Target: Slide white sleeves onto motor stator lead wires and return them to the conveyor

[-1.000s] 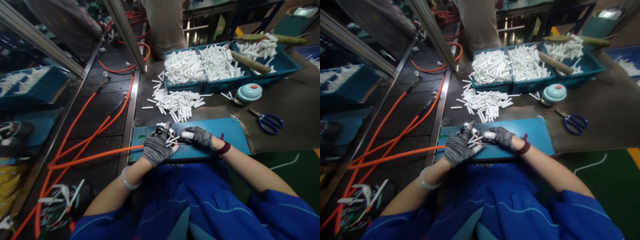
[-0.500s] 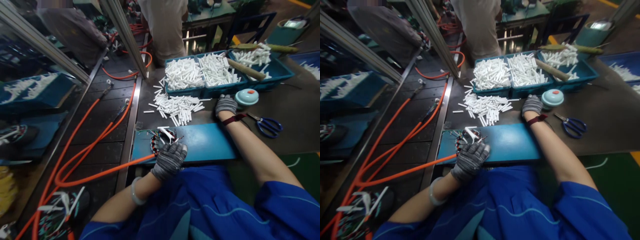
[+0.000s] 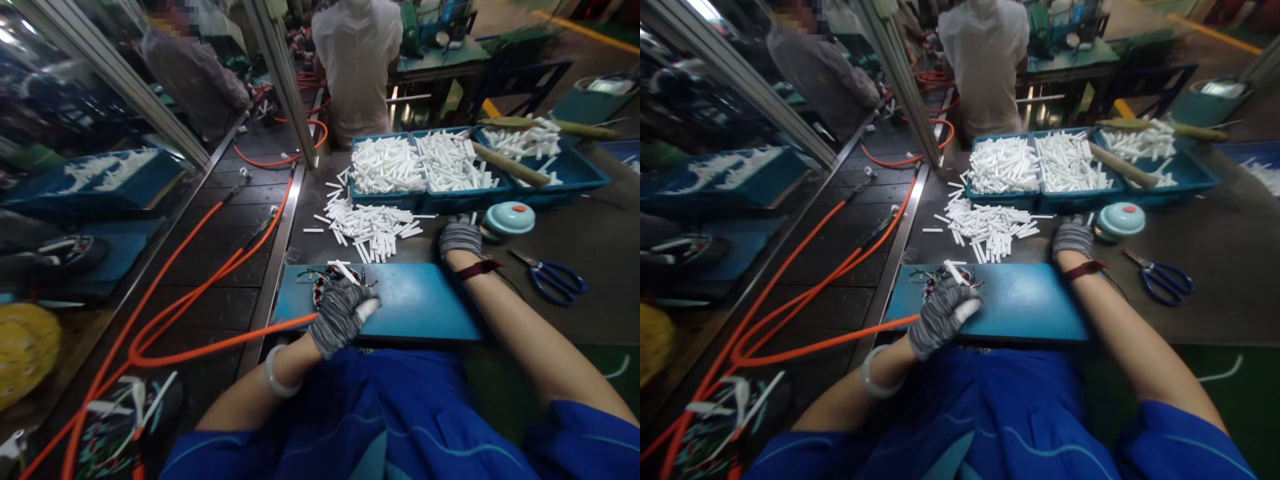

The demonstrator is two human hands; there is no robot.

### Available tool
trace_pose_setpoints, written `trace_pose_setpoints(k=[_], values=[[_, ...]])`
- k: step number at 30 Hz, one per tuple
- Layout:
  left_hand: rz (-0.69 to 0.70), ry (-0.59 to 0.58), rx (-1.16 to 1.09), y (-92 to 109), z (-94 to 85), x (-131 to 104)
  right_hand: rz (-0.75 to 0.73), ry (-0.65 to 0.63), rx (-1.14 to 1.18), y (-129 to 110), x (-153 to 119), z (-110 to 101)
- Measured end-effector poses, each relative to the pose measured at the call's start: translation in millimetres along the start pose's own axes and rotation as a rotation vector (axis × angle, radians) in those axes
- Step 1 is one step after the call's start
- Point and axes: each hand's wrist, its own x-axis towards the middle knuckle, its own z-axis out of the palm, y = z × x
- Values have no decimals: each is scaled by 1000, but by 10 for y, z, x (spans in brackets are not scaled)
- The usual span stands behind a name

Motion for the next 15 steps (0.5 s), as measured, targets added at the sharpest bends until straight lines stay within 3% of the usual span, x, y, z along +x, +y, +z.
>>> trace_pose_setpoints(k=[2, 4, 6, 8, 10, 15], values=[[-78, 5, -185, -17, -13, 25, 40, -1, 3, -4, -9, -11], [-109, -9, -228, -16, -38, 11, 45, 13, 7, -5, -42, -32], [-14, 2, -116, 0, -83, -46, 28, 31, 8, 1, -102, -51], [165, 75, 86, 18, -155, -138, 3, 35, 12, 24, -181, -59], [256, 146, 297, 13, -245, -249, -27, 16, 25, 69, -261, -57], [147, 84, 559, -128, -349, -493, -49, 20, 61, 214, -376, -76]])
